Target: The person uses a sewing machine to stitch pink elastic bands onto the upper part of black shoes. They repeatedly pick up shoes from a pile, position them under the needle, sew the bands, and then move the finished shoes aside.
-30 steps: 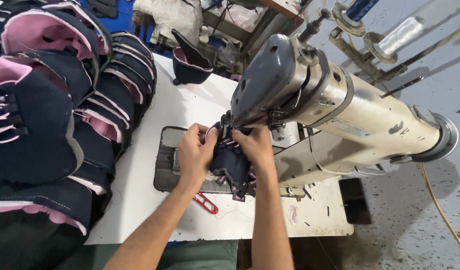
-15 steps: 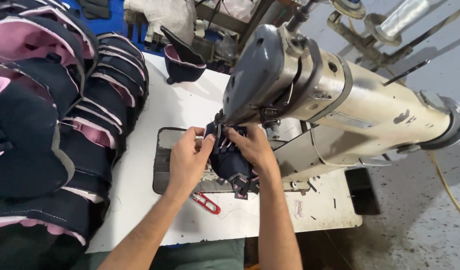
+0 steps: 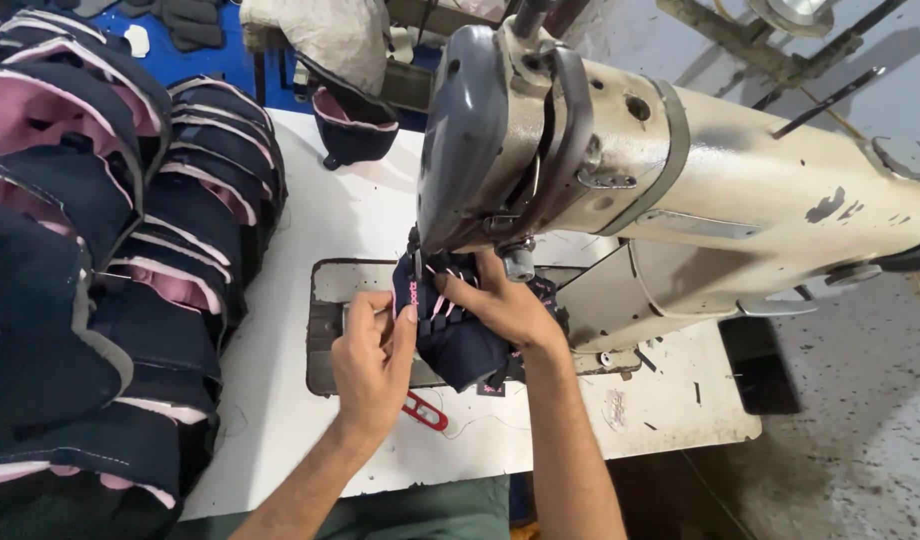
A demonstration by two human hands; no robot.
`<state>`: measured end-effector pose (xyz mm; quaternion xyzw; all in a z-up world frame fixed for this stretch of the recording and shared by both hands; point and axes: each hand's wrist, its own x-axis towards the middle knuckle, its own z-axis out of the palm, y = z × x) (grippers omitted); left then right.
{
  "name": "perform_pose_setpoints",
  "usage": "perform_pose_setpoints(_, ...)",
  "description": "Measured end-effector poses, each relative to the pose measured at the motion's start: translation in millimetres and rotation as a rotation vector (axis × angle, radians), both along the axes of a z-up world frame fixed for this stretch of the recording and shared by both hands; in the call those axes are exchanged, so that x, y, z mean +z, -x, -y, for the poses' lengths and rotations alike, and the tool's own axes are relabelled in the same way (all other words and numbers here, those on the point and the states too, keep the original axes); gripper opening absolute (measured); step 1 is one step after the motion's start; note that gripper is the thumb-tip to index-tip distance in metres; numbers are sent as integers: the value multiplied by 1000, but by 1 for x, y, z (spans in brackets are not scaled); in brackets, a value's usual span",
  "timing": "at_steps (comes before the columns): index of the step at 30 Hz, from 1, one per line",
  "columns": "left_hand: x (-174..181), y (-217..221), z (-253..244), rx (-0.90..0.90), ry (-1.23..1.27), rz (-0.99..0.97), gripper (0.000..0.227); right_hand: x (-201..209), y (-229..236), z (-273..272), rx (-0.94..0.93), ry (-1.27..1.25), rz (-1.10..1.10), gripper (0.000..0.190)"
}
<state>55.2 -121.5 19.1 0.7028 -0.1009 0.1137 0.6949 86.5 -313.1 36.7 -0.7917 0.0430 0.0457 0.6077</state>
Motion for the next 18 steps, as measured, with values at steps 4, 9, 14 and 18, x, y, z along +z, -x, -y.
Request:
perform_pose_setpoints(4,-3,-3,-1,-27,20,8,17,-6,0,1,51,-109,67,57)
perform_pose_setpoints(9,11,-12,-7,-117,211,-274,20,-3,1,-2,12,-131,91,60)
perform_pose_setpoints(14,12,-41,-4,-181,308,-465,32,2,0,-5,12,-146,98,63)
perform_pose_setpoints(18,7,-57,-10,-291,267,-476,36,0,-2,-4,0,-132,108,60)
